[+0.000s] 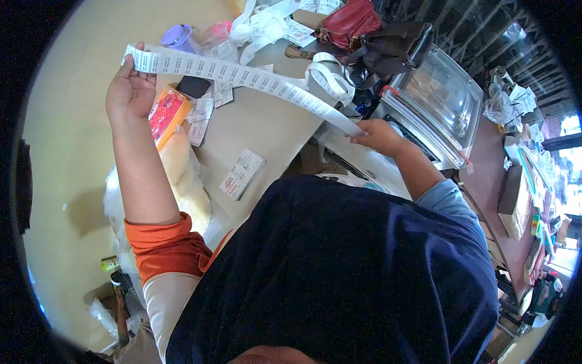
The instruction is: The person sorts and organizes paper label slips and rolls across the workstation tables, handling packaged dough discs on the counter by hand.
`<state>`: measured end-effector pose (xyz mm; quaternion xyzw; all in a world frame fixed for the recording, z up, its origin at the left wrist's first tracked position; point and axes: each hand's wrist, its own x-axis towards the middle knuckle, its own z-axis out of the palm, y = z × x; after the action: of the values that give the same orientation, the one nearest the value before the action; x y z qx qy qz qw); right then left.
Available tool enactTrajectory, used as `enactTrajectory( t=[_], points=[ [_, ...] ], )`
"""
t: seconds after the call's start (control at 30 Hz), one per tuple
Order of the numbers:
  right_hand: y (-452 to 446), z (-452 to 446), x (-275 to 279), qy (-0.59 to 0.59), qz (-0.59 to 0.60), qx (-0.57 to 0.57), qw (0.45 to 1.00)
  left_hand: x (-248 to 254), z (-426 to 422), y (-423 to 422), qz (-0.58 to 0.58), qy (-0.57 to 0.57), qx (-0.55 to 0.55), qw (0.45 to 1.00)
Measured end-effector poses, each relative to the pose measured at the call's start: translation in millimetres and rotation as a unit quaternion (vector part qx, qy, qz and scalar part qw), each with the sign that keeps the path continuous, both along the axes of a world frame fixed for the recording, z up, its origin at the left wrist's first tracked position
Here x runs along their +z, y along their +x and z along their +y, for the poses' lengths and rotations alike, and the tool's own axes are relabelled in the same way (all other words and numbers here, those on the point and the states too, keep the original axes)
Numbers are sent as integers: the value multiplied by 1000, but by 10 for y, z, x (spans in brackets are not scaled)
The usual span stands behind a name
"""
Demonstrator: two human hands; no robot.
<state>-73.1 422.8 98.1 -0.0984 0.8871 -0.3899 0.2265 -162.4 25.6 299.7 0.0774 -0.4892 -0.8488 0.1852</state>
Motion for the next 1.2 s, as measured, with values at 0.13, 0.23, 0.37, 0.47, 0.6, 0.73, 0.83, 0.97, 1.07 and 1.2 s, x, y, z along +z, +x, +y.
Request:
enactTrajectory(
  t=[0.13,0.23,0.37,0.47,0.6,0.73,0.83,0.97,1.07,1.2],
  points=[
    [106,249,-255,-46,-45,-51,997,-27,15,-47,-2,16,-5,1000],
    [177,302,-351,-108,-91,-78,987,-65,123,-48,-8,12,-10,1000],
    [283,282,-513,-71,-104,-48,991,-137,250,-14,0,-3,-59,998],
    [360,195,-528,49,-8,81,995,-313,418,127,18,9,-117,993],
    [270,-113,-259,-5,94,41,995,-700,768,558,-9,-46,-232,972],
    [80,-550,284,-259,29,9,966,-1137,1025,1012,-91,-150,-301,937],
    [79,-834,481,-439,-179,-60,879,-1389,1149,1237,-106,-187,-337,917],
    [90,-1137,444,-361,-177,-114,908,-1450,1072,1371,-150,-316,-343,872],
    [123,-1269,344,-375,-216,-153,889,-1541,947,1470,-137,-406,-316,847],
    [106,-1370,160,-317,-220,-172,906,-1555,850,1571,34,-589,-86,803]
  ],
)
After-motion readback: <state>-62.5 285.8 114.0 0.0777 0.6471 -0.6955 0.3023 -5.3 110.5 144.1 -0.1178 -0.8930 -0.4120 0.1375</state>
